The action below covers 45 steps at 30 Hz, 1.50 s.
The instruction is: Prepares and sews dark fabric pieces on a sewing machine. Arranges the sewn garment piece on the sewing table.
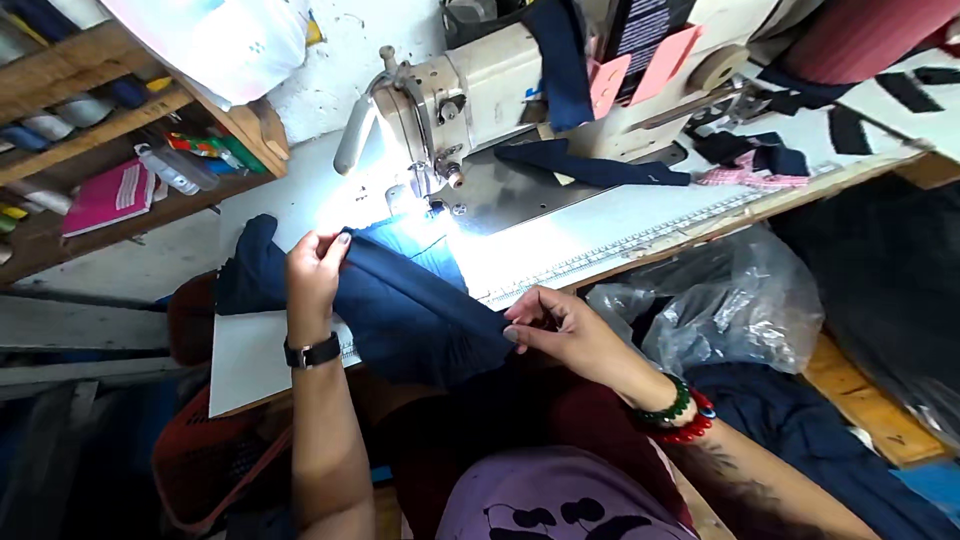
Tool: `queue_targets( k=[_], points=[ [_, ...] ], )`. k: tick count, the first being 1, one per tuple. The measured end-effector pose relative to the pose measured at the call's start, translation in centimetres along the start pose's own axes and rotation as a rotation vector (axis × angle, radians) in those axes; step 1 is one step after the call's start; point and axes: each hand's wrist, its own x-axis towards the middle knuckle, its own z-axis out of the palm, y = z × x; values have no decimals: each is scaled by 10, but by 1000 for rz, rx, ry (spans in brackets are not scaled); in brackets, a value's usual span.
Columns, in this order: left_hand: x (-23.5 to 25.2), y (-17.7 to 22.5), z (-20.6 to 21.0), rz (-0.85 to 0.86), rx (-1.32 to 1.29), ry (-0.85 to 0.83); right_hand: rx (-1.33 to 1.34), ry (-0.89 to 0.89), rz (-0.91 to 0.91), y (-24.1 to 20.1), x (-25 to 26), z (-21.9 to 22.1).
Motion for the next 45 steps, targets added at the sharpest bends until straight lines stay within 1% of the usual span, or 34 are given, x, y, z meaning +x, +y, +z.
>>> queue_targets(
  k=[2, 5, 8, 10, 12, 15, 18, 20, 22, 28, 31, 35, 40, 42, 45],
  points=[
    [29, 0, 4, 19, 132, -86, 32, -28, 8, 1, -3, 14],
    [71, -9, 18, 28, 278, -212, -2, -11, 52, 12, -2, 27],
    [92, -14, 29, 1, 361, -354, -5, 4, 114, 21, -1, 31],
    [97, -16, 33, -20, 379, -392, -7, 16, 133, 22, -1, 31],
    [98, -19, 35, -97, 353, -385, -9, 33, 136, 22, -2, 32],
    [97, -19, 40, -283, 216, -300, 3, 41, 104, 25, -2, 33],
    [95, -19, 40, -362, 100, -255, -15, 41, 64, 29, -3, 34],
    [94, -19, 38, -356, 65, -247, -45, 46, 63, 30, -3, 34],
    [94, -19, 36, -333, 83, -259, -76, 53, 68, 30, -4, 35],
    [96, -20, 31, -223, 248, -355, -111, 61, 67, 30, -3, 36],
    [96, -18, 31, -216, 295, -391, -91, 61, 36, 31, -2, 35],
    [97, -21, 29, -211, 270, -433, 8, 62, 46, 34, -2, 33],
    [95, -22, 18, -163, 242, -551, 47, 61, 67, 33, -2, 31],
    [94, -25, 19, -157, 262, -526, 1, 70, 62, 35, -1, 33],
    [93, -29, 23, -169, 262, -430, -36, 105, 36, 41, -2, 39]
  ],
)
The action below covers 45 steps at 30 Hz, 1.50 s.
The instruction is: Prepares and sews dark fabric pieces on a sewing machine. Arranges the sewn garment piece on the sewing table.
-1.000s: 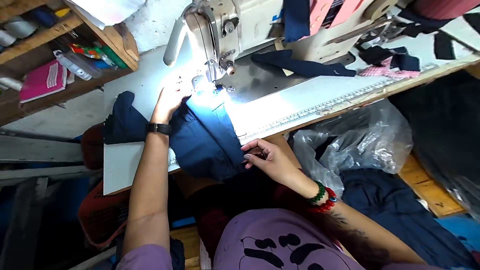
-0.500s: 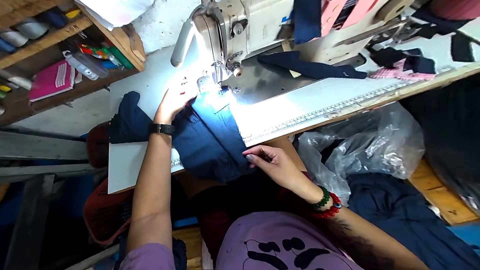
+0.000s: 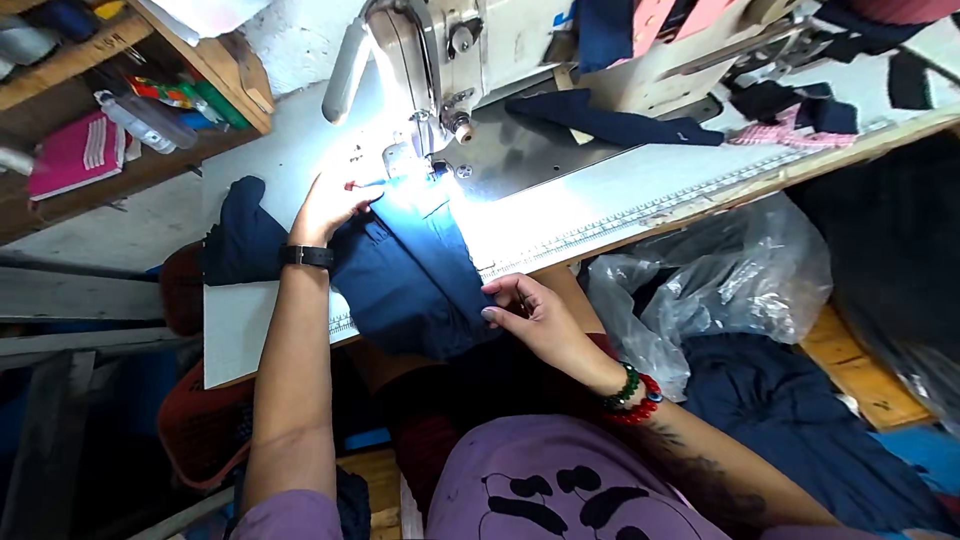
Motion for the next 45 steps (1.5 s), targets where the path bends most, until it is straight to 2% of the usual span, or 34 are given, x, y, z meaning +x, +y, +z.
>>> queue_targets(
  k=[7, 16, 26, 30, 41, 45],
  points=[
    [1, 6, 4, -98, -80, 66, 70, -12, -3, -1, -5, 6],
    [6, 16, 9, -39, -33, 71, -5, -11, -16, -3, -12, 9],
    [16, 29, 28, -41, -180, 128, 19, 3, -32, -4, -18, 13],
    [15, 31, 30, -3, -142, 111, 35, 1, -16, -1, -20, 16],
    [12, 39, 43, 4, -88, 250, 41, -3, -21, -2, -22, 22],
    [14, 36, 48, 5, -102, 243, 33, -5, -12, -2, -22, 23]
  ],
)
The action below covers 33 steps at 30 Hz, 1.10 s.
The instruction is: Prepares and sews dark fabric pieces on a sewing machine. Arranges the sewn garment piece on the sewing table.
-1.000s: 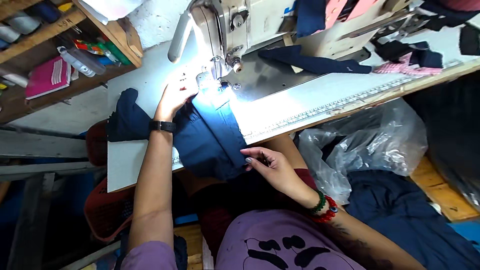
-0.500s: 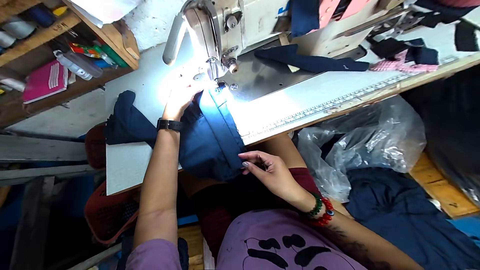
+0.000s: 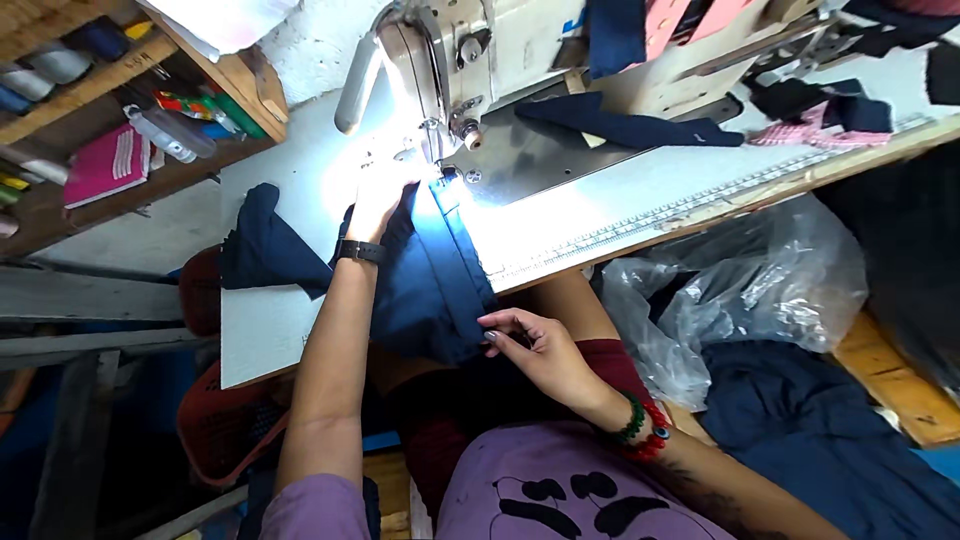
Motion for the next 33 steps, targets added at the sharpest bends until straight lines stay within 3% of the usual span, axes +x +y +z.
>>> queue_targets(
  k=[4, 11, 19, 28, 33],
  points=[
    [7, -8, 1, 43, -10, -81, -16, 5, -40, -6, -1, -7],
    [22, -4, 1, 226, 401, -325, -142, -94, 36, -12, 5, -20],
    [35, -8, 5, 282, 434, -425, -288, -118, 40, -11, 10, -23],
    [33, -19, 15, 342, 404, -250, -381, -145, 53, -14, 22, -19],
    [10, -22, 11, 308, 376, -277, -318, -243, 68, -19, 18, -24]
  ],
)
